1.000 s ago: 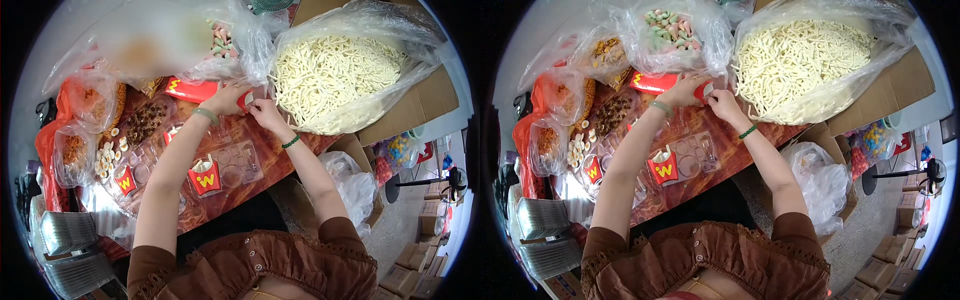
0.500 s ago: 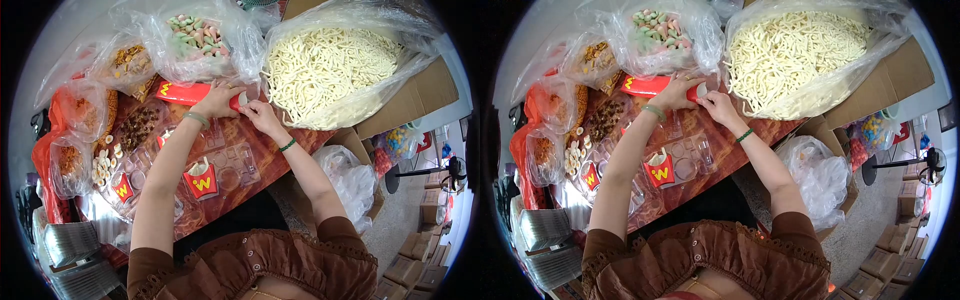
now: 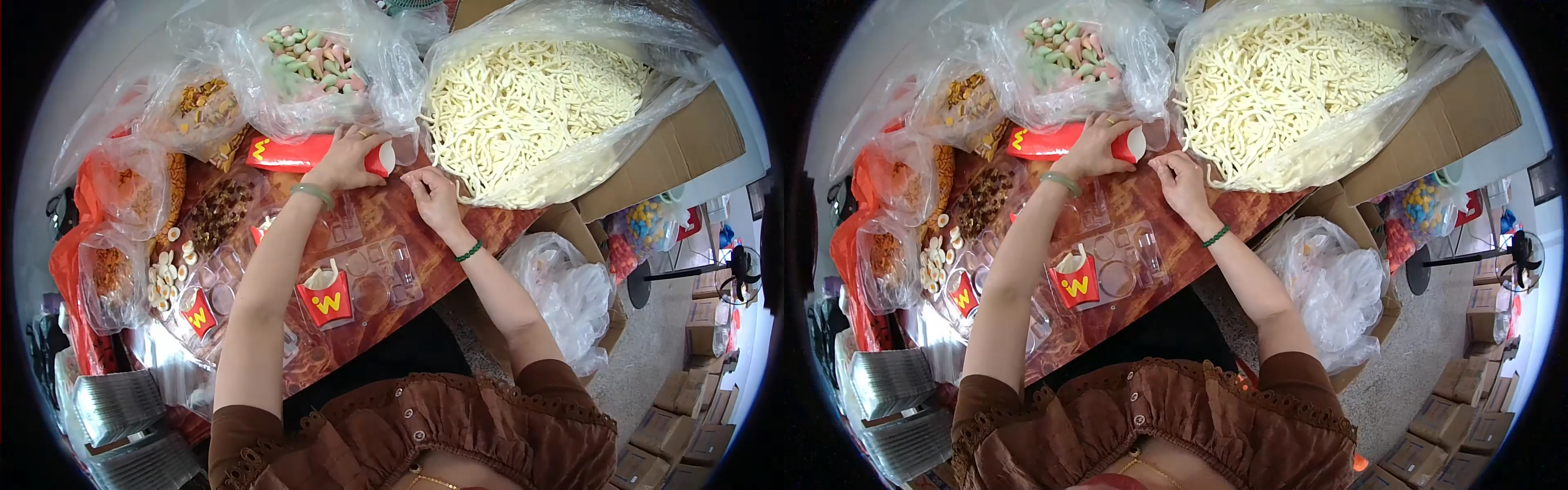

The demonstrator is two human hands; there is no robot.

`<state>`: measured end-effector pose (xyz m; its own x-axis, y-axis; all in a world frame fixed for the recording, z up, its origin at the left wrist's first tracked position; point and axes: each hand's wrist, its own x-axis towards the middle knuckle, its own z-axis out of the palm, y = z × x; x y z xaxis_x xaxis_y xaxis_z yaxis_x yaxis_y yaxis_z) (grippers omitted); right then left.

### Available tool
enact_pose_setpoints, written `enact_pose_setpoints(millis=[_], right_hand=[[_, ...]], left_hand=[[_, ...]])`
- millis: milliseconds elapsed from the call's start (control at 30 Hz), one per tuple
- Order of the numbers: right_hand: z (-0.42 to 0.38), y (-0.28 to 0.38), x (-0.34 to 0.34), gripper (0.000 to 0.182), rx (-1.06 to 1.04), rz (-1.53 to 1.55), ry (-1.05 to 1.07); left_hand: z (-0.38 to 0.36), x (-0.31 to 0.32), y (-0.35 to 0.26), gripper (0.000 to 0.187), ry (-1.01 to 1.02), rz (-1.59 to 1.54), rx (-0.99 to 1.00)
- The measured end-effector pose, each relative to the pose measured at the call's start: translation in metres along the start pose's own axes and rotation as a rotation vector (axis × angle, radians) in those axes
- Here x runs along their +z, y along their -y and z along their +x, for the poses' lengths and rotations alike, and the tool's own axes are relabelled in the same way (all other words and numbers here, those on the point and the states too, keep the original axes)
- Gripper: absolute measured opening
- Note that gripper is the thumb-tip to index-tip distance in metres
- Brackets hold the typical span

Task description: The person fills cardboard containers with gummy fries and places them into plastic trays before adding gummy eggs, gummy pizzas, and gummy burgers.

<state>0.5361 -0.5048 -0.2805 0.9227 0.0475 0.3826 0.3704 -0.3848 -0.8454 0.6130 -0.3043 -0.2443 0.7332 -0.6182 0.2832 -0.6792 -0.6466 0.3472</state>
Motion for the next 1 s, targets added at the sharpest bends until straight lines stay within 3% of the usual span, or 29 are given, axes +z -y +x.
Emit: enact_pose_setpoints(millis=[233,567,733,1000], right_hand=[[0.014,0.004,-0.001,0.013,0.016,0.016,0.170],[0.016,0.006,-0.004,0.012,0.001,-0.018,0.226],[0.007,0.004,-0.007,0.010,-0.115,-0.059,0.084],[-0.007,-0.005,-0.034,0.008,-0.026,-0.128,-0.029]], left_hand=[[0.003,0.001,-0.012,0.083,-0.044,-0.039,0.062],[0.001,0.005,-0.010,0.081,-0.039,-0.068,0.076],[0.003,0.006,-0.017,0.081,-0.051,-0.041,0.103],[-0.002,0.002,-0.007,0.083,-0.009,0.041,0.009]])
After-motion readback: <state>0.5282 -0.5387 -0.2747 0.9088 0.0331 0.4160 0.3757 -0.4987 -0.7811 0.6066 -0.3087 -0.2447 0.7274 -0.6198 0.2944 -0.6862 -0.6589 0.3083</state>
